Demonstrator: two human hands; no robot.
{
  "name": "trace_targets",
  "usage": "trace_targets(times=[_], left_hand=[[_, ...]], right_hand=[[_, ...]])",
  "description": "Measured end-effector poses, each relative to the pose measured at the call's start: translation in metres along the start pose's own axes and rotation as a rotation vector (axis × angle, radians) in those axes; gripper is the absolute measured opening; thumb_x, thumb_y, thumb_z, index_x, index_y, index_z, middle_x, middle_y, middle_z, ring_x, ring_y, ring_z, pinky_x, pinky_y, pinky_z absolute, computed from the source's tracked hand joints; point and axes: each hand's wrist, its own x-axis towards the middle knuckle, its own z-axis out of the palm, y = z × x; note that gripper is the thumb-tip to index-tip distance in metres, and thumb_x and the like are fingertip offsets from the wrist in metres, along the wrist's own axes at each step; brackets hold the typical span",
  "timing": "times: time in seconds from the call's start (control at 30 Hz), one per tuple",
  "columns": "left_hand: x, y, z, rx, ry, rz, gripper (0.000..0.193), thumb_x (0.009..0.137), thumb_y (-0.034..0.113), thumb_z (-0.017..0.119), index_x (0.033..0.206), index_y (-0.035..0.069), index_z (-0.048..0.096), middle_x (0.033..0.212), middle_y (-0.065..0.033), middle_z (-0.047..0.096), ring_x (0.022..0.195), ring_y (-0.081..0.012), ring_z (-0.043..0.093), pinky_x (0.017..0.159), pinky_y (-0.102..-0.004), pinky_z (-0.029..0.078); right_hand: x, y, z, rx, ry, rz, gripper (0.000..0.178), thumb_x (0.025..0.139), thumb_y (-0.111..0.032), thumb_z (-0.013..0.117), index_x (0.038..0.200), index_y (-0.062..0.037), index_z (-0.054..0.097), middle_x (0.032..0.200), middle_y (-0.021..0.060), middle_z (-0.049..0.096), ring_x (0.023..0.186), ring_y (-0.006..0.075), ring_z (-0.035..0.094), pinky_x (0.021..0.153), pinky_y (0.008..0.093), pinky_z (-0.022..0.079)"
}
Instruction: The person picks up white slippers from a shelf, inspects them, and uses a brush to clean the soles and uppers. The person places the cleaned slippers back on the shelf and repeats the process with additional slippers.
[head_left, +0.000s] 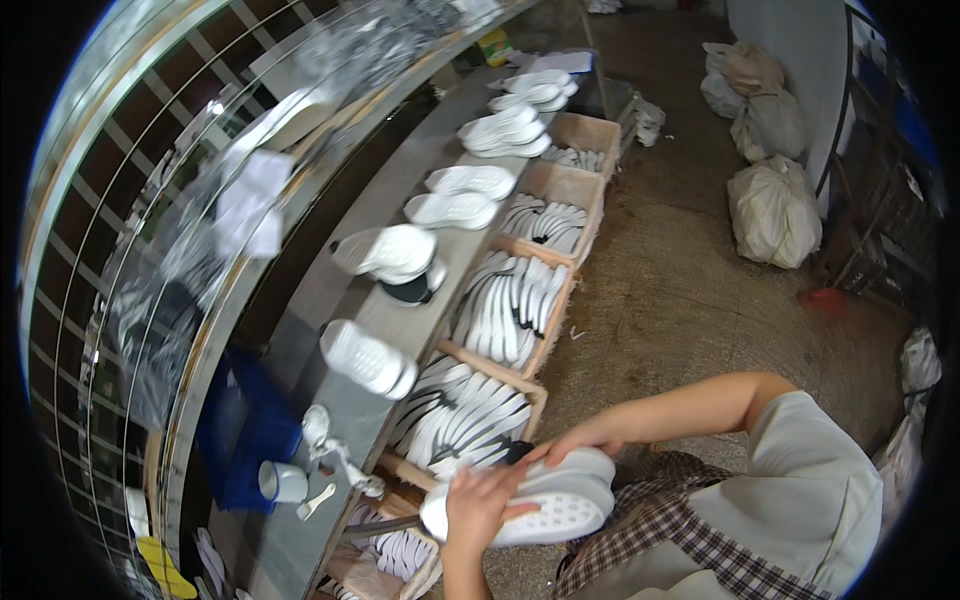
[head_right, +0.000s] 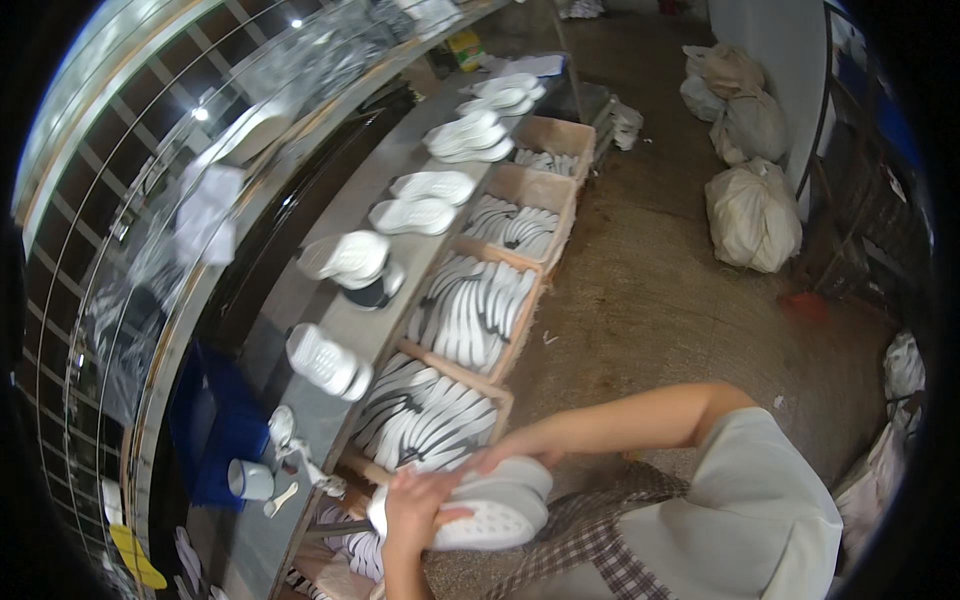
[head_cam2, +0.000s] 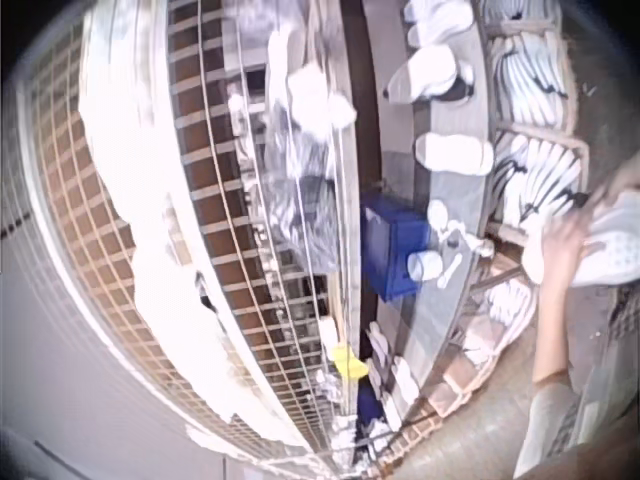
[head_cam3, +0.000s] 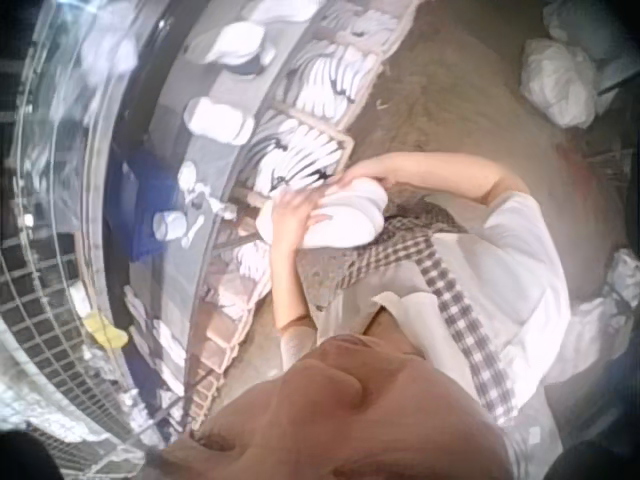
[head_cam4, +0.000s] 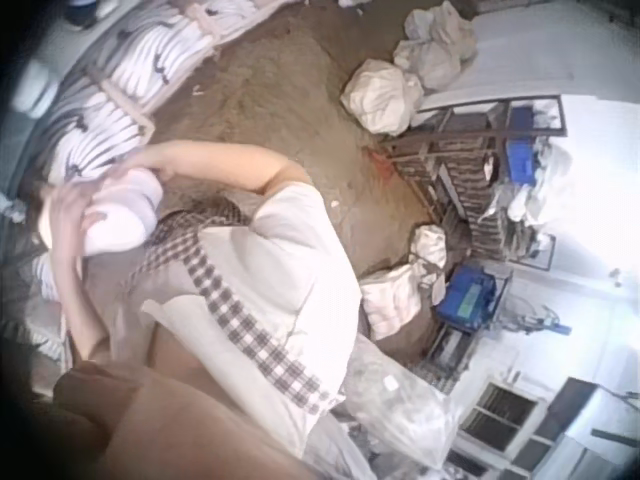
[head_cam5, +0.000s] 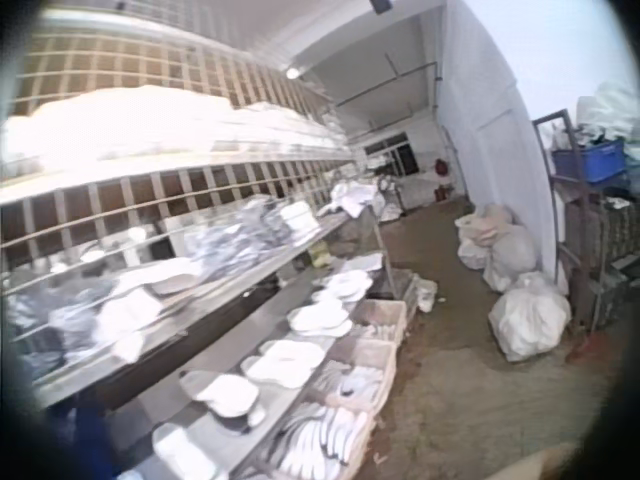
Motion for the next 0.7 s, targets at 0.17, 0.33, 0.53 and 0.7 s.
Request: trace_targets(times=[0.17, 0.33, 0.53, 0.7], left_hand=[[0.149, 0.045, 0.052, -0.146, 0.335, -0.243, 0.094, 0.061, 0.040, 0.080, 0.138, 0.011, 0.034, 0.139, -0.0225, 0.029, 0.132, -0.0375, 0.026, 0.106, -0.0593, 0.018], [0.251, 0.072, 0.112, -1.286, 0.316, -0.476, 0.087, 0.080, 0.009, 0.068, 0.144, 0.005, 0.008, 0.135, -0.0184, 0.034, 0.124, -0.0278, 0.038, 0.100, -0.0380, 0.038], [0.323, 0.049, 0.161, -2.066, 0.188, -0.615, 0.046, 0.093, 0.020, 0.052, 0.129, -0.004, 0.037, 0.109, -0.0145, 0.057, 0.094, -0.0239, 0.061, 0.077, -0.0307, 0.054], [0.382, 0.001, 0.167, -2.700, 0.130, 0.189, 0.055, 0.094, 0.033, 0.048, 0.137, 0.001, 0.036, 0.140, -0.0159, 0.038, 0.098, -0.0257, 0.044, 0.072, -0.0397, 0.051]], right_hand=[[-0.138, -0.013, -0.028, 0.110, 0.304, -0.560, 0.083, 0.077, -0.022, 0.064, 0.147, -0.0098, 0.021, 0.146, 0.0174, 0.027, 0.131, 0.0287, 0.037, 0.106, 0.0394, 0.035], [-0.200, -0.026, -0.044, -0.155, 0.650, -0.906, 0.086, 0.072, -0.014, 0.067, 0.146, -0.0115, 0.025, 0.147, 0.0145, 0.026, 0.133, 0.0269, 0.032, 0.109, 0.0414, 0.029], [-0.223, -0.061, -0.063, -0.398, 0.917, -1.056, 0.085, 0.072, -0.020, 0.074, 0.144, -0.0086, 0.030, 0.140, 0.0144, 0.037, 0.127, 0.0257, 0.039, 0.105, 0.0393, 0.033], [-0.260, -0.119, -0.120, 0.283, 0.533, -1.220, 0.077, 0.075, -0.033, 0.056, 0.141, -0.0033, 0.030, 0.130, 0.0177, 0.048, 0.113, 0.0289, 0.054, 0.096, 0.0394, 0.045]])
